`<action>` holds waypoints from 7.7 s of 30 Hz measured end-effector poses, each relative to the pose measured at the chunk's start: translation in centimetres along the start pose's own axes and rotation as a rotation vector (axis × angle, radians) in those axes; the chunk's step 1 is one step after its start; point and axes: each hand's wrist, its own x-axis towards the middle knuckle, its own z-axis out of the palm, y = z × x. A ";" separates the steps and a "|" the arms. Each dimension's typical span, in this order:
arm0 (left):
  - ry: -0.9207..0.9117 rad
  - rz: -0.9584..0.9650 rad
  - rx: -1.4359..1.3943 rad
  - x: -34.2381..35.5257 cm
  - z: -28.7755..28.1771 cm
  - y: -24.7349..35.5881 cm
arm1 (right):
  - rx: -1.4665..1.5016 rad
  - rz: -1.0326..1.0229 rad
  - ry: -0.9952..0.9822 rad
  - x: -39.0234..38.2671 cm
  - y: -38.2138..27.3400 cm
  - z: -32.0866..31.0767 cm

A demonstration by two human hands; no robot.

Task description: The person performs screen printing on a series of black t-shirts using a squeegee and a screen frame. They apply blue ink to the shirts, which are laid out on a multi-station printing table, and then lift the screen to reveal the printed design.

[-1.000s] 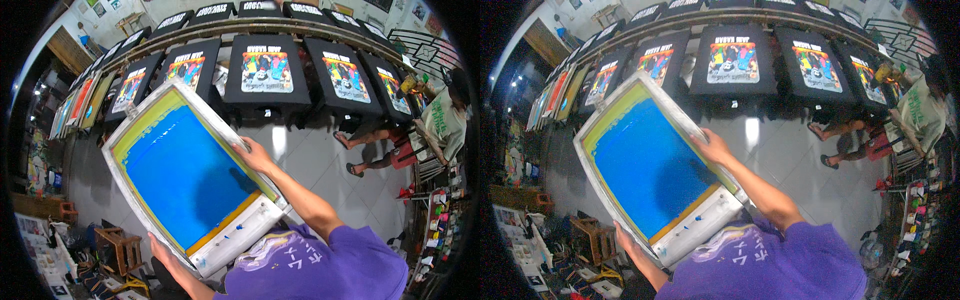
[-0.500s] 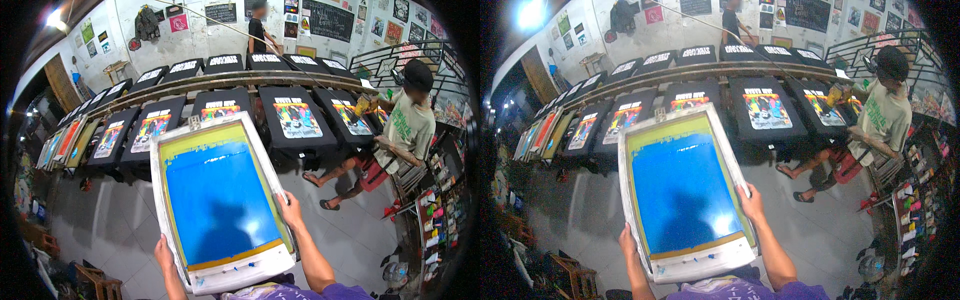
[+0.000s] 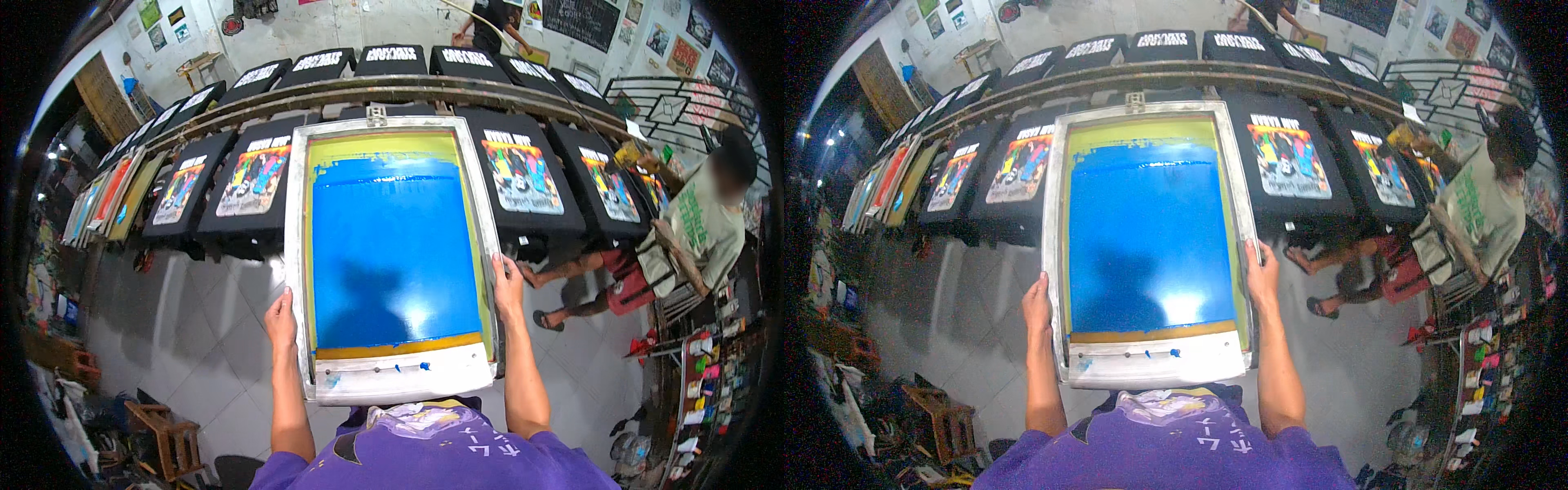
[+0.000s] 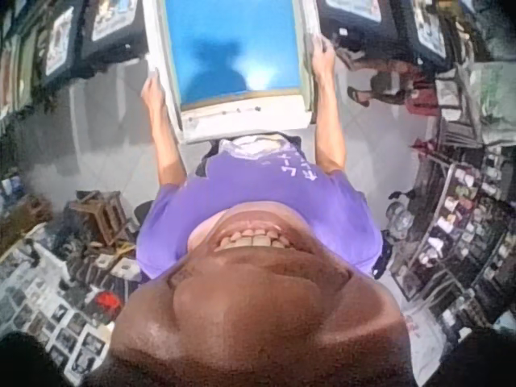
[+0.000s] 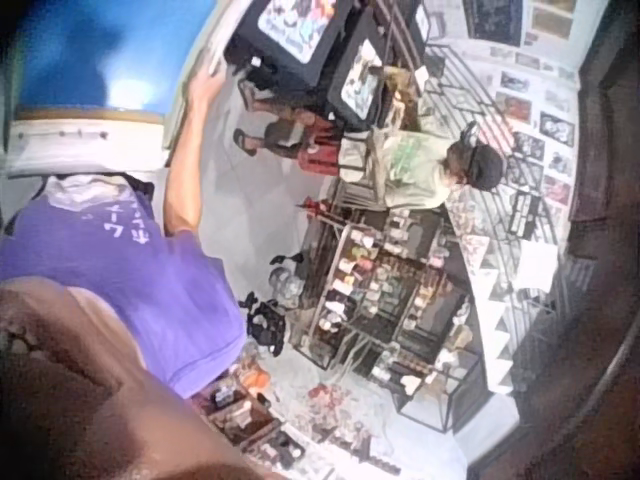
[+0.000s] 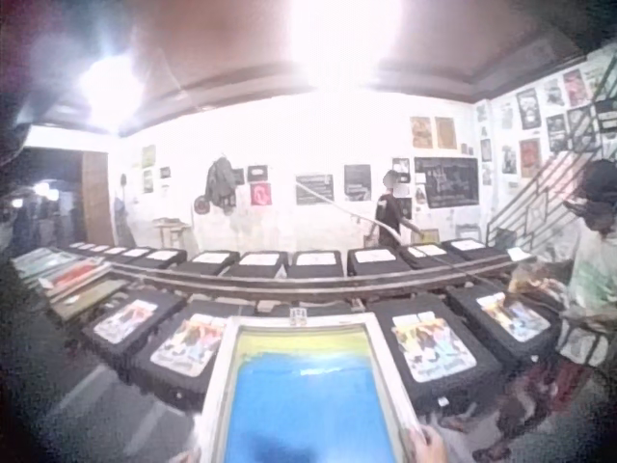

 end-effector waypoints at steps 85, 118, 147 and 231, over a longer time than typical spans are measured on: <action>0.051 0.284 0.389 42.5 26.1 7.8 | -0.576 0.038 0.143 38.0 -0.5 23.8; -0.016 0.309 0.385 43.4 26.0 7.3 | -0.617 0.049 0.235 37.2 -1.9 23.2; 0.144 0.241 0.563 42.2 26.2 8.2 | -0.511 -0.026 0.110 38.1 -0.2 23.1; 0.199 0.179 0.529 41.6 26.2 8.7 | -0.465 -0.105 0.026 37.9 -0.3 22.6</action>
